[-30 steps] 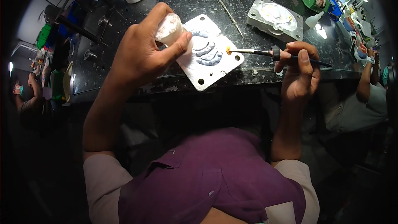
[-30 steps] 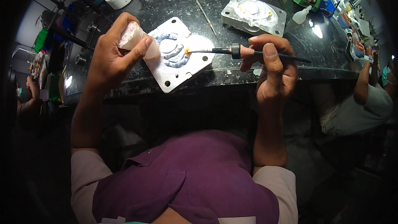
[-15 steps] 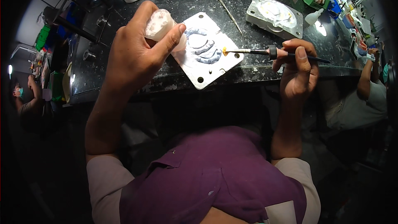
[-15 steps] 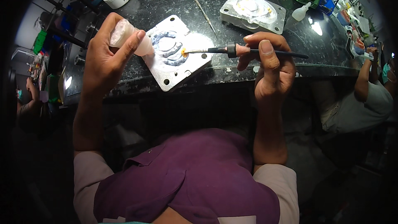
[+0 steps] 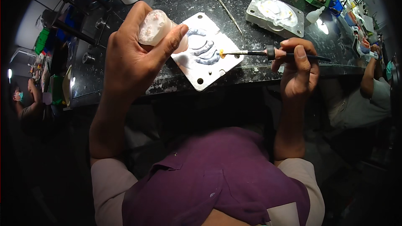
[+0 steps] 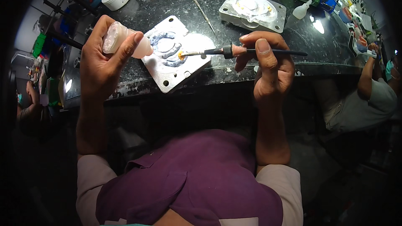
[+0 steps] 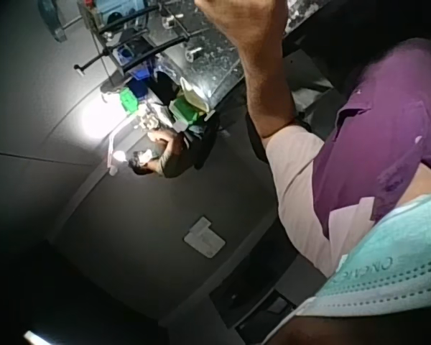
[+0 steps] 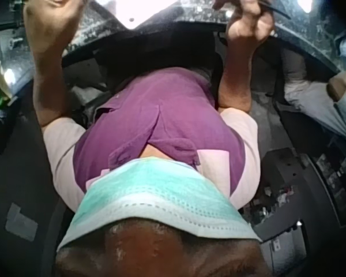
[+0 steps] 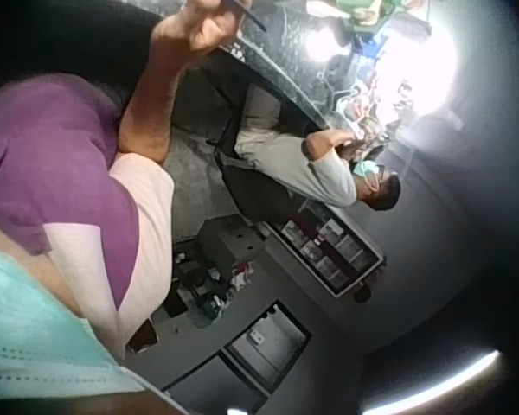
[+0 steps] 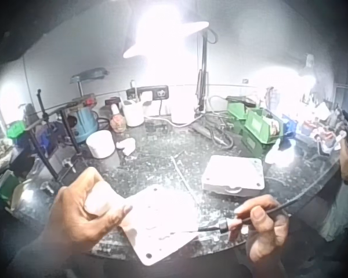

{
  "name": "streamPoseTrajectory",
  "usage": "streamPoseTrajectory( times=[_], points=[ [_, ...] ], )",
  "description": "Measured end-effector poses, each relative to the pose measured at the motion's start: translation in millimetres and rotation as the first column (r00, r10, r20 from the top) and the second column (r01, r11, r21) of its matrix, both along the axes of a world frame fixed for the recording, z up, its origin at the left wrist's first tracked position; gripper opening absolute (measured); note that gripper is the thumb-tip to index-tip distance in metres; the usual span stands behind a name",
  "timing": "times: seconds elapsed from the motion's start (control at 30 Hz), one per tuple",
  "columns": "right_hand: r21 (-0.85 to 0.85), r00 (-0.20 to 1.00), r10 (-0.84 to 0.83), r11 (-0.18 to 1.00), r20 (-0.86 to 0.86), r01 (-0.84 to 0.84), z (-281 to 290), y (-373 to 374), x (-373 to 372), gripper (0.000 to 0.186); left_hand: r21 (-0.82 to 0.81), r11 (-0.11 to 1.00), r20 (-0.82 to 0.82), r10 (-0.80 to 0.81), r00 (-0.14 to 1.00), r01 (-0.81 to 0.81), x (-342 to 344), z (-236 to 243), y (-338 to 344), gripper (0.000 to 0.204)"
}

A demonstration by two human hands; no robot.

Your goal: The person applies a liquid coating to a dental model within a metal mold frame using a small brush, dips the brush into a container of white substance, and then uses a compressed air tool to dry or distribute the coating across the dental model surface.

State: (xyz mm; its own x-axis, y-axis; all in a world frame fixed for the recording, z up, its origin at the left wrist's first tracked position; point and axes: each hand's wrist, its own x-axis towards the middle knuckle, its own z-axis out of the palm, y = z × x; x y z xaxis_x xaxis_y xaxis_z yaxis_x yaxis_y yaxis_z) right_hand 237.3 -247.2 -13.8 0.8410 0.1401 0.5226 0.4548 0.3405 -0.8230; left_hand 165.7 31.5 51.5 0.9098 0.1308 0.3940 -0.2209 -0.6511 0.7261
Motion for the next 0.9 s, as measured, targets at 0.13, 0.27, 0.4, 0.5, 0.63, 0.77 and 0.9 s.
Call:
streamPoseTrajectory(
  times=[0.13,0.27,0.4,0.5,0.63,0.77,0.9],
  points=[
    [-0.029,1.0,0.003,1.0,0.016,-0.002,2.0,6.5,1.8,0.027,0.13,0.991,-0.086,0.041,0.995,-0.03,2.5,4.0,-6.6,0.032],
    [-0.06,0.998,0.035,0.998,0.051,-0.031,9.4,18.0,2.0,0.027,0.148,0.989,-0.072,0.018,0.997,-0.007,2.0,-2.1,-4.3,0.031],
    [-0.065,0.995,0.079,0.995,0.053,-0.075,10.6,18.0,2.8,0.026,0.114,0.993,-0.088,0.029,0.996,-0.019,3.4,0.7,-3.0,0.032],
    [-0.07,0.993,0.091,0.994,0.071,-0.086,8.1,20.6,2.2,0.025,0.1,0.995,-0.062,0.021,0.998,-0.014,3.0,-4.9,0.7,0.032],
    [-0.061,0.995,0.083,0.995,0.053,-0.08,7.8,22.5,3.7,0.025,0.188,0.982,-0.045,-0.012,0.999,0.021,2.2,-0.3,0.0,0.032],
    [-0.059,0.994,0.098,0.994,0.056,-0.095,7.2,19.3,3.5,0.024,0.171,0.985,-0.082,-0.008,0.997,0.022,3.2,-0.5,-0.5,0.031],
    [-0.056,0.992,0.103,0.993,0.069,-0.099,8.6,20.9,6.5,0.024,0.069,0.997,-0.008,-0.04,0.999,0.041,5.9,4.7,2.5,0.029]
  ],
)
